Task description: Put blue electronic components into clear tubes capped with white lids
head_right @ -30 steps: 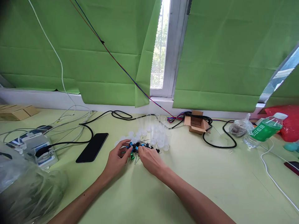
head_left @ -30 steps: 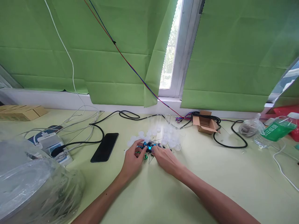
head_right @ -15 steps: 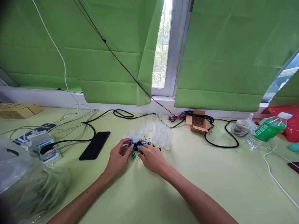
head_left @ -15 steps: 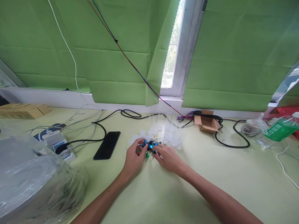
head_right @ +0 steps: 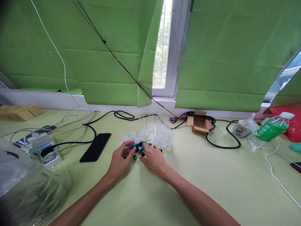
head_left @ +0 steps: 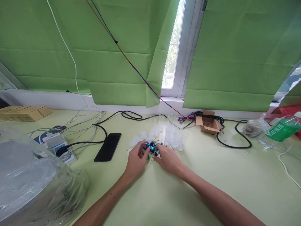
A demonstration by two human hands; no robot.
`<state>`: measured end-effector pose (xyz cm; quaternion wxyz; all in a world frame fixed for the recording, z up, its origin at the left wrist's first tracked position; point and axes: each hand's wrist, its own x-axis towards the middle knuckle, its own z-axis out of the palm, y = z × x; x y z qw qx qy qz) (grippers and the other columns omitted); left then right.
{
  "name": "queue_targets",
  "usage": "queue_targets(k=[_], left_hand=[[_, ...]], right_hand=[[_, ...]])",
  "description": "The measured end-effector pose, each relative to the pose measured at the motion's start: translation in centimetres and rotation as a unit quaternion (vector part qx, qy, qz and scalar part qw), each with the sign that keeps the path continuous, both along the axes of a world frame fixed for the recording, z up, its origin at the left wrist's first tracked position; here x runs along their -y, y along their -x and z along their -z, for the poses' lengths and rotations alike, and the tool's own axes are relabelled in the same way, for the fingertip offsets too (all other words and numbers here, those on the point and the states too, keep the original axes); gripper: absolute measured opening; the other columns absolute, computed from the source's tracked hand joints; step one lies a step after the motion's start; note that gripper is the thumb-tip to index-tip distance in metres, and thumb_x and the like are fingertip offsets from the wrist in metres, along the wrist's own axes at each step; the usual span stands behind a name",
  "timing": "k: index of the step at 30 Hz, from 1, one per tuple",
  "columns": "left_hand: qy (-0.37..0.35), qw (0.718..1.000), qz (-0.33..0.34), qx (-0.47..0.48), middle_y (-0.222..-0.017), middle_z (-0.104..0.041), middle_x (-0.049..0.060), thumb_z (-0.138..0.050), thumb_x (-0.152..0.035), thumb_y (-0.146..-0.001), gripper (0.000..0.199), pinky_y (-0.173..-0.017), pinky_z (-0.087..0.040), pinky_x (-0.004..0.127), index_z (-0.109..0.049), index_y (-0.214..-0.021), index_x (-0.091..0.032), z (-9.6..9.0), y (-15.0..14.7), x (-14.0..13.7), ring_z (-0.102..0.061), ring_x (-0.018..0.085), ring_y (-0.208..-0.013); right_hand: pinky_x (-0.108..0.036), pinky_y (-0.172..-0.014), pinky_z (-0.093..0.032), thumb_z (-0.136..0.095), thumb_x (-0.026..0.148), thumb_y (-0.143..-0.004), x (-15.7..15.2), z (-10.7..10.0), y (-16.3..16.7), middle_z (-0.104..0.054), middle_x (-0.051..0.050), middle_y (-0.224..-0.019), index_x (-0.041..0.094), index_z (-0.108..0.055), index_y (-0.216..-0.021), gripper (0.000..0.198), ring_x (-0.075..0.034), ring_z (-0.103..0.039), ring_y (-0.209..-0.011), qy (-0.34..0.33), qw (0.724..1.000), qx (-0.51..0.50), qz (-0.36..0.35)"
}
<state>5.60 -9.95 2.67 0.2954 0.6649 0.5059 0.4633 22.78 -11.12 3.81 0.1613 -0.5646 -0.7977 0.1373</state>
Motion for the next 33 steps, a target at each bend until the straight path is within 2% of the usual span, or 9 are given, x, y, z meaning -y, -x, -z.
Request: queue_targets(k=[7, 14, 19, 24, 29, 33], left_hand=[[-0.001, 1.000, 0.001, -0.025, -0.088, -0.065, 0.002, -0.057, -0.041, -0.088, 0.029, -0.055, -0.047, 0.025, -0.061, -0.110, -0.023, -0.1, 0.0, 0.2, -0.059, 0.013, -0.062], [0.000, 0.999, 0.012, -0.040, -0.086, -0.065, 0.002, -0.056, -0.040, -0.088, 0.028, -0.055, -0.045, 0.025, -0.061, -0.110, -0.022, -0.2, 0.0, 0.2, -0.057, 0.014, -0.061], [0.001, 0.999, 0.025, -0.042, -0.087, -0.065, 0.003, -0.055, -0.039, -0.089, 0.027, -0.057, -0.046, 0.026, -0.060, -0.110, -0.022, -0.2, -0.1, 0.3, -0.058, 0.014, -0.064], [0.010, 0.999, 0.032, -0.035, -0.089, -0.064, 0.003, -0.055, -0.038, -0.090, 0.029, -0.058, -0.047, 0.026, -0.060, -0.112, -0.022, 0.0, 0.0, 0.3, -0.058, 0.014, -0.064], [0.033, 0.999, 0.030, -0.004, -0.091, -0.065, 0.005, -0.057, -0.040, -0.088, 0.035, -0.060, -0.049, 0.027, -0.061, -0.116, -0.020, 0.3, 0.1, 0.1, -0.060, 0.015, -0.067], [0.071, 0.995, 0.032, 0.062, -0.086, -0.062, 0.004, -0.061, -0.042, -0.085, 0.037, -0.050, -0.045, 0.024, -0.062, -0.115, -0.020, 0.3, 0.1, 0.0, -0.056, 0.012, -0.057]], right_hand=[[-0.027, -0.061, -0.032, -0.058, 0.030, -0.093, -0.4, 0.9, 0.0, -0.067, -0.006, -0.093, 0.018, -0.054, -0.102, 0.015, -0.021, -0.063, -0.082, 0.008, 1.000, -0.004, -0.014], [-0.024, -0.056, -0.028, -0.062, 0.025, -0.088, -0.7, 1.2, -0.2, -0.064, -0.001, -0.085, 0.020, -0.048, -0.104, 0.021, -0.018, -0.059, -0.072, 0.018, 0.998, -0.060, -0.010], [-0.024, -0.057, -0.029, -0.060, 0.024, -0.090, -0.6, 1.2, 0.1, -0.063, -0.001, -0.082, 0.020, -0.049, -0.100, 0.015, -0.016, -0.057, -0.069, 0.008, 0.996, -0.091, -0.004], [-0.024, -0.057, -0.029, -0.056, 0.022, -0.093, -0.6, 1.2, 0.2, -0.062, 0.000, -0.077, 0.020, -0.053, -0.092, 0.004, -0.016, -0.057, -0.067, -0.022, 0.994, -0.103, -0.019], [-0.024, -0.056, -0.030, -0.053, 0.022, -0.095, -0.6, 2.1, 0.0, -0.064, -0.001, -0.077, 0.020, -0.053, -0.083, 0.012, -0.015, -0.057, -0.065, -0.083, 0.989, -0.114, -0.038], [-0.024, -0.054, -0.030, -0.045, 0.027, -0.099, -0.3, 2.8, -0.4, -0.060, 0.001, -0.066, 0.020, -0.051, -0.079, 0.022, -0.013, -0.050, -0.055, -0.152, 0.975, -0.165, -0.008]])
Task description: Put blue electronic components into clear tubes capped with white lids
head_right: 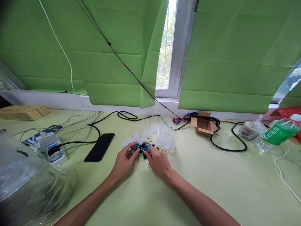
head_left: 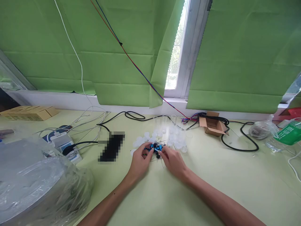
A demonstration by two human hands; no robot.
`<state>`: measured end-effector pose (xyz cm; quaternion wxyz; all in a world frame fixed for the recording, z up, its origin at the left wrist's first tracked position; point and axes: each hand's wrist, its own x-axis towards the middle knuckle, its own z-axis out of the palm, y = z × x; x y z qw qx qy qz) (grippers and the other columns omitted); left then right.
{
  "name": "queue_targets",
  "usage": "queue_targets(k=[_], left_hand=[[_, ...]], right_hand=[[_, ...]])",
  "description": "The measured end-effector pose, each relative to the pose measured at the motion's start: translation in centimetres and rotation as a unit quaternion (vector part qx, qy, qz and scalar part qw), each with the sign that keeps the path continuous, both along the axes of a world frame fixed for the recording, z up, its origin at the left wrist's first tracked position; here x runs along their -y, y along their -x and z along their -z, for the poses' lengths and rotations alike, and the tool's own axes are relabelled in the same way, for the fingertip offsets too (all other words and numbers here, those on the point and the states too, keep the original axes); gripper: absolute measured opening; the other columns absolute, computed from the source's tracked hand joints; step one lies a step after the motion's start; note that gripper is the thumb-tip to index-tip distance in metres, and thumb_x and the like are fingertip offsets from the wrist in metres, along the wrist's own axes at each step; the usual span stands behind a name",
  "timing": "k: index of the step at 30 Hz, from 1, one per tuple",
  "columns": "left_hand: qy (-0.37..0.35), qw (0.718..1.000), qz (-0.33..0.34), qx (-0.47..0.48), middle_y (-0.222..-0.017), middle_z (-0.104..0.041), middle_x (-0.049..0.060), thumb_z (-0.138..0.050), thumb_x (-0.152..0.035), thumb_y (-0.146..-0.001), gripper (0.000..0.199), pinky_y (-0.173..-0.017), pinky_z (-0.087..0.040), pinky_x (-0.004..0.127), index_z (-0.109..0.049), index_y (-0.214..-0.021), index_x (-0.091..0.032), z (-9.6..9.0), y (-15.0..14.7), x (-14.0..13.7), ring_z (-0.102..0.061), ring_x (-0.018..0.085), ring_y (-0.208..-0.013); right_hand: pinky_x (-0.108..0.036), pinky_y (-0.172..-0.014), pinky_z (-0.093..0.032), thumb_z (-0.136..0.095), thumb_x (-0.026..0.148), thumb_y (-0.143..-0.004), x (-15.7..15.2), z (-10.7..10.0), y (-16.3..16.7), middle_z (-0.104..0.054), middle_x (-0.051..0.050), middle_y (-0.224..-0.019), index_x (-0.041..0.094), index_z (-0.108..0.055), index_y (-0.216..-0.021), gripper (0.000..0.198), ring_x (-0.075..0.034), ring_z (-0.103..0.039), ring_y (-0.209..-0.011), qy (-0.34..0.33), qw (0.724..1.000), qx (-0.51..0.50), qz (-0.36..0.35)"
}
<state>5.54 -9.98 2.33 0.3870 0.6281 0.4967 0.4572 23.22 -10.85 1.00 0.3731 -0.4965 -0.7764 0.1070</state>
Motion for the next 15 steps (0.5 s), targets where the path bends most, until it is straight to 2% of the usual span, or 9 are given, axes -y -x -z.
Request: queue_targets(k=[5, 10, 15], left_hand=[[0.048, 0.991, 0.016, 0.122, -0.088, -0.055, 0.001, -0.067, -0.043, -0.080, 0.036, -0.038, -0.038, 0.022, -0.061, -0.107, -0.020, -0.2, -0.1, -0.3, -0.053, 0.008, -0.048], [0.078, 0.978, 0.022, 0.193, -0.084, -0.053, -0.001, -0.072, -0.040, -0.077, 0.039, -0.039, -0.041, 0.022, -0.062, -0.108, -0.018, -1.1, 0.3, -0.5, -0.054, 0.009, -0.050], [0.081, 0.971, 0.018, 0.223, -0.084, -0.052, -0.001, -0.073, -0.037, -0.077, 0.037, -0.040, -0.042, 0.021, -0.065, -0.107, -0.019, -2.0, 0.8, -0.6, -0.054, 0.008, -0.053]], right_hand=[[-0.023, -0.051, -0.029, -0.043, 0.031, -0.100, 0.5, 0.6, -0.1, -0.054, 0.003, -0.058, 0.019, -0.051, -0.076, 0.028, -0.011, -0.045, -0.048, -0.058, 0.997, -0.042, 0.041], [-0.022, -0.052, -0.029, -0.043, 0.028, -0.099, 0.9, 1.2, 0.3, -0.055, 0.002, -0.059, 0.019, -0.052, -0.074, 0.028, -0.011, -0.048, -0.050, -0.066, 0.997, -0.004, 0.025], [-0.023, -0.053, -0.031, -0.042, 0.028, -0.100, 0.9, 1.4, 0.3, -0.058, 0.000, -0.062, 0.019, -0.052, -0.075, 0.029, -0.012, -0.051, -0.052, -0.069, 0.997, 0.009, 0.012]])
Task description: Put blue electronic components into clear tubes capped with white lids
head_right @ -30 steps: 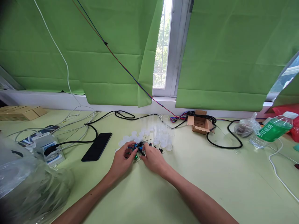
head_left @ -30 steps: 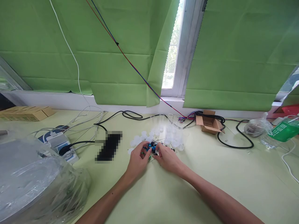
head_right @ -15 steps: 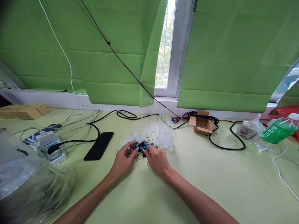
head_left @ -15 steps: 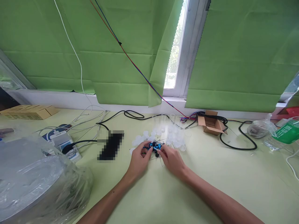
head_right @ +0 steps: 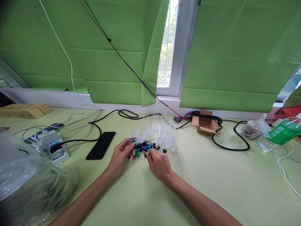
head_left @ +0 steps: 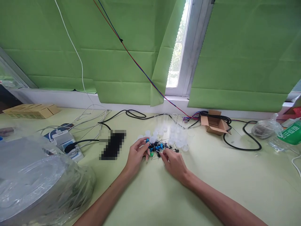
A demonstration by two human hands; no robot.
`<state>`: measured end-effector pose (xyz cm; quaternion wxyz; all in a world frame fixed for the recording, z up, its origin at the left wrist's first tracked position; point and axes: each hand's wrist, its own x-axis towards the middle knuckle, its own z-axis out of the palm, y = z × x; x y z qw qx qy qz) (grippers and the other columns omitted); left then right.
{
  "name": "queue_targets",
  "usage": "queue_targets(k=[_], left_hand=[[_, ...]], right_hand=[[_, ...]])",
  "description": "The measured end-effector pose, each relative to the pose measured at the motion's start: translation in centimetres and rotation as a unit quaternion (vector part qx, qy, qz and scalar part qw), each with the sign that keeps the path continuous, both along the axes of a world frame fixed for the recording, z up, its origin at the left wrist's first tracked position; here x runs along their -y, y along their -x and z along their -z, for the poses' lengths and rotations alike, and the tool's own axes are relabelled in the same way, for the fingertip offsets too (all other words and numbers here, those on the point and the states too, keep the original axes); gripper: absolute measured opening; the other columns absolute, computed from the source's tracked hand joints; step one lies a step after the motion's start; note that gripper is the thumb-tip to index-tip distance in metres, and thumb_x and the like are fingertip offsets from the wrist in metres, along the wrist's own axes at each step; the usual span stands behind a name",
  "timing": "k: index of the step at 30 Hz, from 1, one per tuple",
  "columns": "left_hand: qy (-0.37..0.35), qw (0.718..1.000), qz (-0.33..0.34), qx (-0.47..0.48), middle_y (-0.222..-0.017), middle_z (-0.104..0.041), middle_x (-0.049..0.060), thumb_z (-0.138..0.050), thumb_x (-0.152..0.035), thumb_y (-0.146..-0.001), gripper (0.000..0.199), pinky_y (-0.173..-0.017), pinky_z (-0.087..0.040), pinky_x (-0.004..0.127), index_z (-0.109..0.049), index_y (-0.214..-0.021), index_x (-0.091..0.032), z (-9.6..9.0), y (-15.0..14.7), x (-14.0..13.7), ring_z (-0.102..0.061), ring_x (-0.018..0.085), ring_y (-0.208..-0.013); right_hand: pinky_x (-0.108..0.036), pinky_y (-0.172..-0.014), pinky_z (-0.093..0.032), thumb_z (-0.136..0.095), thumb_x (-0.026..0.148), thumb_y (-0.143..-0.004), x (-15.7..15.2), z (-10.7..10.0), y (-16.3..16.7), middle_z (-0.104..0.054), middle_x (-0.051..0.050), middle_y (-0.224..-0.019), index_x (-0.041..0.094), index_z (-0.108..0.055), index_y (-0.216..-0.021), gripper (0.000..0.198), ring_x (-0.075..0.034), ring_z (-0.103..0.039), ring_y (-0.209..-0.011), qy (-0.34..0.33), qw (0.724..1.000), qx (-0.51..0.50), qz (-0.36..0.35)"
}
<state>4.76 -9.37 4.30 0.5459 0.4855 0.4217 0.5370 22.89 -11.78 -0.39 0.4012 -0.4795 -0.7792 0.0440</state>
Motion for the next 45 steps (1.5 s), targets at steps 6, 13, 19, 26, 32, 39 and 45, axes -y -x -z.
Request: queue_targets(k=[6, 13, 19, 26, 32, 39, 45], left_hand=[[-0.014, 1.000, 0.002, 0.005, -0.082, -0.054, -0.001, -0.075, -0.036, -0.075, 0.032, -0.044, -0.043, 0.021, -0.067, -0.102, -0.020, -0.4, 0.4, -0.2, -0.055, 0.008, -0.054], [-0.024, 1.000, 0.002, -0.019, -0.077, -0.055, -0.002, -0.073, -0.035, -0.077, 0.030, -0.043, -0.042, 0.021, -0.066, -0.102, -0.020, -0.2, 0.3, -0.1, -0.051, 0.007, -0.050], [-0.031, 0.999, -0.003, -0.028, -0.080, -0.053, -0.001, -0.074, -0.037, -0.075, 0.031, -0.042, -0.042, 0.021, -0.066, -0.100, -0.020, -0.1, 0.1, -0.1, -0.053, 0.009, -0.053], [-0.024, 0.999, 0.001, -0.036, -0.079, -0.053, -0.001, -0.073, -0.038, -0.075, 0.034, -0.042, -0.042, 0.021, -0.065, -0.101, -0.019, -0.1, 0.0, 0.1, -0.051, 0.008, -0.051], [-0.033, 0.998, -0.009, -0.043, -0.080, -0.054, 0.000, -0.074, -0.038, -0.074, 0.034, -0.041, -0.040, 0.020, -0.066, -0.100, -0.019, -0.1, -0.1, 0.2, -0.049, 0.007, -0.049], [-0.050, 0.994, -0.046, -0.087, -0.084, -0.055, 0.001, -0.072, -0.038, -0.076, 0.033, -0.040, -0.035, 0.019, -0.065, -0.103, -0.020, 0.5, 0.3, -0.2, -0.048, 0.006, -0.049], [-0.062, 0.991, -0.055, -0.110, -0.087, -0.060, 0.003, -0.071, -0.039, -0.077, 0.034, -0.043, -0.038, 0.019, -0.066, -0.104, -0.020, 0.7, 0.4, -0.2, -0.053, 0.008, -0.053]], right_hand=[[-0.023, -0.058, -0.034, -0.043, 0.028, -0.101, 0.5, 0.0, 0.8, -0.065, -0.002, -0.077, 0.019, -0.056, -0.085, 0.023, -0.013, -0.058, -0.062, 0.008, 0.998, 0.014, -0.057], [-0.025, -0.056, -0.030, -0.043, 0.024, -0.100, 0.8, -0.5, 1.7, -0.064, -0.002, -0.077, 0.019, -0.058, -0.085, 0.022, -0.013, -0.058, -0.063, 0.023, 0.991, 0.108, -0.073], [-0.027, -0.052, -0.026, -0.045, 0.023, -0.100, 0.2, -1.2, 1.5, -0.065, -0.002, -0.080, 0.019, -0.059, -0.088, 0.019, -0.014, -0.060, -0.065, 0.059, 0.974, 0.216, -0.030], [-0.028, -0.049, -0.024, -0.051, 0.019, -0.097, 0.3, -2.1, 1.4, -0.064, -0.005, -0.078, 0.018, -0.059, -0.090, 0.010, -0.016, -0.059, -0.059, 0.047, 0.959, 0.277, -0.029], [-0.027, -0.051, -0.030, -0.058, 0.022, -0.093, 0.6, -2.9, 3.0, -0.062, -0.004, -0.090, 0.020, -0.062, -0.099, 0.007, -0.015, -0.059, -0.064, 0.054, 0.972, 0.213, -0.081], [-0.027, -0.051, -0.032, -0.058, 0.016, -0.092, -0.1, -2.1, 4.6, -0.062, -0.006, -0.096, 0.017, -0.063, -0.093, 0.005, -0.015, -0.059, -0.068, 0.063, 0.970, 0.211, -0.102], [-0.027, -0.051, -0.032, -0.053, 0.011, -0.094, -0.3, -1.7, 4.7, -0.062, -0.006, -0.093, 0.016, -0.061, -0.087, 0.012, -0.015, -0.059, -0.067, 0.049, 0.971, 0.209, -0.102]])
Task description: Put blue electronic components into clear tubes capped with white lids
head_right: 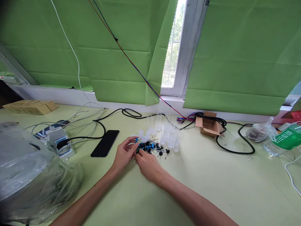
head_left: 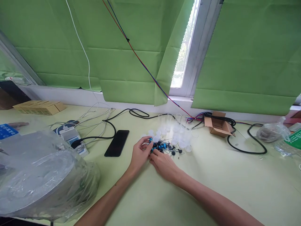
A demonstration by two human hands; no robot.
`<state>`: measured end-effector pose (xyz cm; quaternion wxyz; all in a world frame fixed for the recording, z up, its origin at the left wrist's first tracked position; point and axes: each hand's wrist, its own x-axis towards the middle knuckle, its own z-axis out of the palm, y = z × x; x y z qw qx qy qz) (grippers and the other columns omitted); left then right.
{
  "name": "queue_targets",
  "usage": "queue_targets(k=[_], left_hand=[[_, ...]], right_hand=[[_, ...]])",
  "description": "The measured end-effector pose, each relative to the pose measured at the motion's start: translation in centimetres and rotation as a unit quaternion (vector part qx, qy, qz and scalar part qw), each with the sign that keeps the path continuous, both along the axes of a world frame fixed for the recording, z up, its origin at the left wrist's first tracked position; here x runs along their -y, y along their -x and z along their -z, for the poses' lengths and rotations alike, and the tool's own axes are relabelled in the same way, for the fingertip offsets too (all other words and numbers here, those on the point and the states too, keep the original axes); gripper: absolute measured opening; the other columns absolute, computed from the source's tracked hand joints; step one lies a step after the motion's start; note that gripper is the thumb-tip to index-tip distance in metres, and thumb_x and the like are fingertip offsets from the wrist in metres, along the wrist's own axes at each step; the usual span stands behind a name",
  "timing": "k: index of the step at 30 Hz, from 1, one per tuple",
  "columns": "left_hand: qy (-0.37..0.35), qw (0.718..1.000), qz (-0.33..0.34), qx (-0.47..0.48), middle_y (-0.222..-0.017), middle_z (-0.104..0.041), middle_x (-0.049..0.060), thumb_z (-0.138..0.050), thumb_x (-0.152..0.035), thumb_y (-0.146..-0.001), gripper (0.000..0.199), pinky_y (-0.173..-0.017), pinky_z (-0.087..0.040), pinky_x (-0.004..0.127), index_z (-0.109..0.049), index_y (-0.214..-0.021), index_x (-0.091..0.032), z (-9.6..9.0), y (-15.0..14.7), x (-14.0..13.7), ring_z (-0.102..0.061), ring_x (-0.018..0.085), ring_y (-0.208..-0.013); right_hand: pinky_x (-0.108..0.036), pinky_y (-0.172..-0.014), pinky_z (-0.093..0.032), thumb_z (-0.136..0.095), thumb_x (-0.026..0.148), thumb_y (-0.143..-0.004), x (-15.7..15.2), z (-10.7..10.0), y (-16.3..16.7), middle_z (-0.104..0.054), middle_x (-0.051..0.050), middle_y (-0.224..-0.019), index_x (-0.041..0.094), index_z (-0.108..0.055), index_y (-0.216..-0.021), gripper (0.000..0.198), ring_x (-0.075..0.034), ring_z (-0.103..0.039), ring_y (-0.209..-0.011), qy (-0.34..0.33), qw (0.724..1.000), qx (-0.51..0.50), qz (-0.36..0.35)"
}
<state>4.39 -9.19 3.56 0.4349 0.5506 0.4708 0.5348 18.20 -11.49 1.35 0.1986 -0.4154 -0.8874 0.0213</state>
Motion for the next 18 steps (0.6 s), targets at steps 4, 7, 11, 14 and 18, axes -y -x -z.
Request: queue_targets(k=[4, 7, 11, 14, 18], left_hand=[[-0.002, 1.000, -0.003, 0.004, -0.085, -0.063, 0.003, -0.072, -0.040, -0.075, 0.036, -0.045, -0.039, 0.020, -0.067, -0.104, -0.020, -0.1, -0.1, 0.0, -0.055, 0.010, -0.055], [0.000, 1.000, -0.005, 0.012, -0.080, -0.064, 0.003, -0.074, -0.041, -0.073, 0.038, -0.045, -0.039, 0.021, -0.068, -0.103, -0.019, -0.2, -0.3, 0.2, -0.055, 0.011, -0.056], [0.012, 1.000, 0.010, 0.018, -0.076, -0.062, 0.002, -0.074, -0.041, -0.073, 0.041, -0.043, -0.037, 0.021, -0.068, -0.107, -0.019, 0.0, -0.7, 0.6, -0.053, 0.010, -0.052], [0.033, 0.998, 0.054, 0.006, -0.066, -0.056, -0.002, -0.072, -0.040, -0.075, 0.039, -0.041, -0.034, 0.021, -0.068, -0.107, -0.018, 0.4, -1.2, 0.9, -0.046, 0.009, -0.046], [0.069, 0.991, 0.115, -0.009, -0.060, -0.051, -0.004, -0.071, -0.040, -0.077, 0.034, -0.039, -0.035, 0.021, -0.067, -0.102, -0.017, 1.0, -1.8, 1.3, -0.045, 0.009, -0.043]], right_hand=[[-0.026, -0.051, -0.032, -0.051, 0.010, -0.094, 0.3, -0.1, -0.5, -0.060, -0.004, -0.089, 0.017, -0.060, -0.085, 0.014, -0.014, -0.057, -0.066, 0.002, 1.000, -0.017, 0.004], [-0.025, -0.054, -0.035, -0.052, 0.011, -0.094, 0.5, -0.2, -1.6, -0.059, -0.003, -0.090, 0.018, -0.060, -0.087, 0.013, -0.014, -0.057, -0.066, 0.010, 0.998, -0.059, 0.016], [-0.024, -0.060, -0.041, -0.048, 0.017, -0.097, 0.5, 0.2, -3.3, -0.058, -0.004, -0.090, 0.020, -0.059, -0.089, 0.014, -0.014, -0.057, -0.073, 0.015, 0.977, -0.209, 0.033], [-0.024, -0.060, -0.043, -0.047, 0.020, -0.097, 0.4, 0.7, -4.2, -0.056, -0.004, -0.087, 0.020, -0.058, -0.087, 0.015, -0.014, -0.054, -0.070, 0.010, 0.940, -0.335, 0.066], [-0.024, -0.054, -0.041, -0.049, 0.024, -0.096, 0.5, 0.8, -4.4, -0.053, -0.002, -0.081, 0.019, -0.058, -0.083, 0.017, -0.013, -0.049, -0.062, 0.013, 0.900, -0.421, 0.109]])
